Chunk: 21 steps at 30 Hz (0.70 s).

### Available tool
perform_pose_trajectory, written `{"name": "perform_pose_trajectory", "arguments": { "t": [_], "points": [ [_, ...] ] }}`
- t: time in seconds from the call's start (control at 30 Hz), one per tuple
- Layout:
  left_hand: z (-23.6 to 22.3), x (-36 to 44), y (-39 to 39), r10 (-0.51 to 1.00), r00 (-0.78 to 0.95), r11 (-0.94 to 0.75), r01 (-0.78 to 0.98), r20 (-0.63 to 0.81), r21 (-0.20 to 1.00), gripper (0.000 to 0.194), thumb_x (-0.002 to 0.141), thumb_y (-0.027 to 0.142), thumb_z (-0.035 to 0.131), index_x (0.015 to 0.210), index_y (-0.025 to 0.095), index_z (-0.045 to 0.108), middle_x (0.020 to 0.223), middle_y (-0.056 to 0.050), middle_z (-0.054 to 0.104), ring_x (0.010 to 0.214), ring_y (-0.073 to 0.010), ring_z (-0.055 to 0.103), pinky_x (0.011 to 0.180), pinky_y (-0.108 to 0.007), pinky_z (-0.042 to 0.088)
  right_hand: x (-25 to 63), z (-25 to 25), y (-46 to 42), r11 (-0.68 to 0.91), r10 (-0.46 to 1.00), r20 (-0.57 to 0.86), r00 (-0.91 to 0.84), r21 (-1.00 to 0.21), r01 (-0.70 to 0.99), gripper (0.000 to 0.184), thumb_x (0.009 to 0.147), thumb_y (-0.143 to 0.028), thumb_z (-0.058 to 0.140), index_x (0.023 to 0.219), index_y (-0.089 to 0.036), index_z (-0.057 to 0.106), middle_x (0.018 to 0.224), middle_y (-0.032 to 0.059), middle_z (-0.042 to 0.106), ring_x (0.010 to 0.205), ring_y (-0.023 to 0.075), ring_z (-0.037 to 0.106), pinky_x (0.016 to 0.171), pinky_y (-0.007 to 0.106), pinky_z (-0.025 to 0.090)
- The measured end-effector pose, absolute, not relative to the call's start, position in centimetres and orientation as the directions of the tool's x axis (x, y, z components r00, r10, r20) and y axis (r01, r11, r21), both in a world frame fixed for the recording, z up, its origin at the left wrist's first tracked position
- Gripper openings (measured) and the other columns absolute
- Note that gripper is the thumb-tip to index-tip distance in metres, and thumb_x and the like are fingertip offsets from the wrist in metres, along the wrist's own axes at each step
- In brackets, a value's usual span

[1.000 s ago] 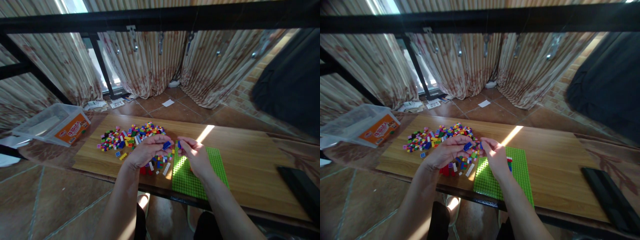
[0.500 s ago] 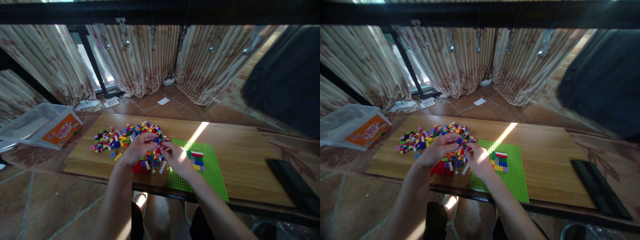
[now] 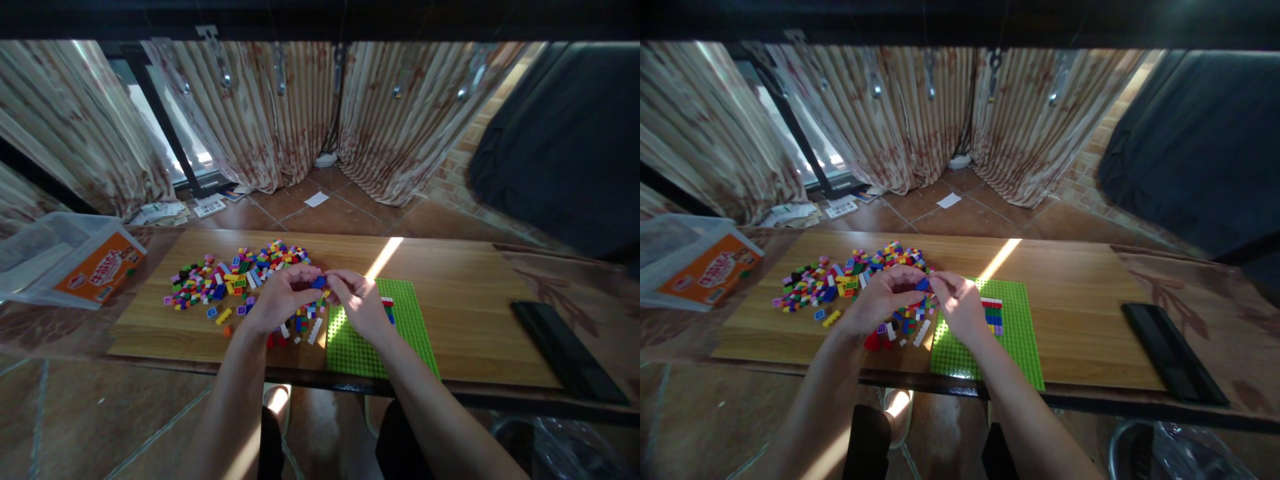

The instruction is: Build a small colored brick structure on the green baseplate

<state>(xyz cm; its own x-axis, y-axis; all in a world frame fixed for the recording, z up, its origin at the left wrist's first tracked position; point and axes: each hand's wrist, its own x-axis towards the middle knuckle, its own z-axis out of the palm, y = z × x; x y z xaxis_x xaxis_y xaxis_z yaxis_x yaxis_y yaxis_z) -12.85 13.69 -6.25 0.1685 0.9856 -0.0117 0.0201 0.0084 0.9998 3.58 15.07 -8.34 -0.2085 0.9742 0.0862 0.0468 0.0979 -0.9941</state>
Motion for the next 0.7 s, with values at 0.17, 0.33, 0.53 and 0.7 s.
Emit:
{"name": "perform_pose_trajectory", "arguments": {
  "t": [0.17,0.33,0.53,0.7],
  "points": [
    [-6.8,-9.8,13.7,0.985,0.145,-0.119,0.173,0.094,0.978,0.030,0.073,0.026,0.071,0.099,0.016,0.061,0.084,-0.001,0.065,0.075,-0.0122,0.060,0.070,-0.027,0.049,5.0,-7.6,15.5,0.049,0.980,0.035,-0.194,-0.997,0.064,0.030,0.074,-0.038,0.067,0.095,-0.016,0.071,0.081,0.0068,0.072,0.064,0.0138,0.061,0.057,0.029,0.051],
    [-7.2,-7.4,13.5,0.969,0.132,-0.246,0.389,0.211,0.888,0.036,0.072,0.025,0.071,0.104,0.019,0.058,0.082,0.000,0.061,0.071,-0.0114,0.056,0.065,-0.025,0.046,8.1,-7.0,16.2,-0.014,0.979,-0.022,-0.201,-0.999,0.040,0.021,0.071,-0.031,0.069,0.088,-0.017,0.070,0.078,0.0044,0.070,0.066,0.0128,0.061,0.061,0.028,0.050],
    [-7.8,-7.0,13.6,0.980,0.128,-0.194,0.496,0.149,0.847,0.030,0.077,0.018,0.061,0.107,0.018,0.058,0.087,-0.002,0.064,0.067,-0.0113,0.055,0.063,-0.026,0.045,13.9,-6.6,16.8,-0.050,0.958,-0.101,-0.267,-0.980,0.192,0.017,0.071,-0.033,0.070,0.081,-0.019,0.070,0.068,0.0010,0.068,0.058,0.0103,0.057,0.056,0.025,0.048],
    [-8.4,-6.1,13.6,0.986,0.161,-0.132,0.541,0.052,0.831,0.026,0.079,0.019,0.058,0.105,0.018,0.060,0.089,-0.003,0.066,0.069,-0.0121,0.058,0.065,-0.026,0.048,15.1,-8.1,16.5,0.029,0.918,-0.127,-0.375,-0.923,0.383,0.009,0.072,-0.026,0.066,0.076,-0.020,0.072,0.070,0.0020,0.070,0.062,0.0130,0.061,0.056,0.026,0.049]
  ]
}}
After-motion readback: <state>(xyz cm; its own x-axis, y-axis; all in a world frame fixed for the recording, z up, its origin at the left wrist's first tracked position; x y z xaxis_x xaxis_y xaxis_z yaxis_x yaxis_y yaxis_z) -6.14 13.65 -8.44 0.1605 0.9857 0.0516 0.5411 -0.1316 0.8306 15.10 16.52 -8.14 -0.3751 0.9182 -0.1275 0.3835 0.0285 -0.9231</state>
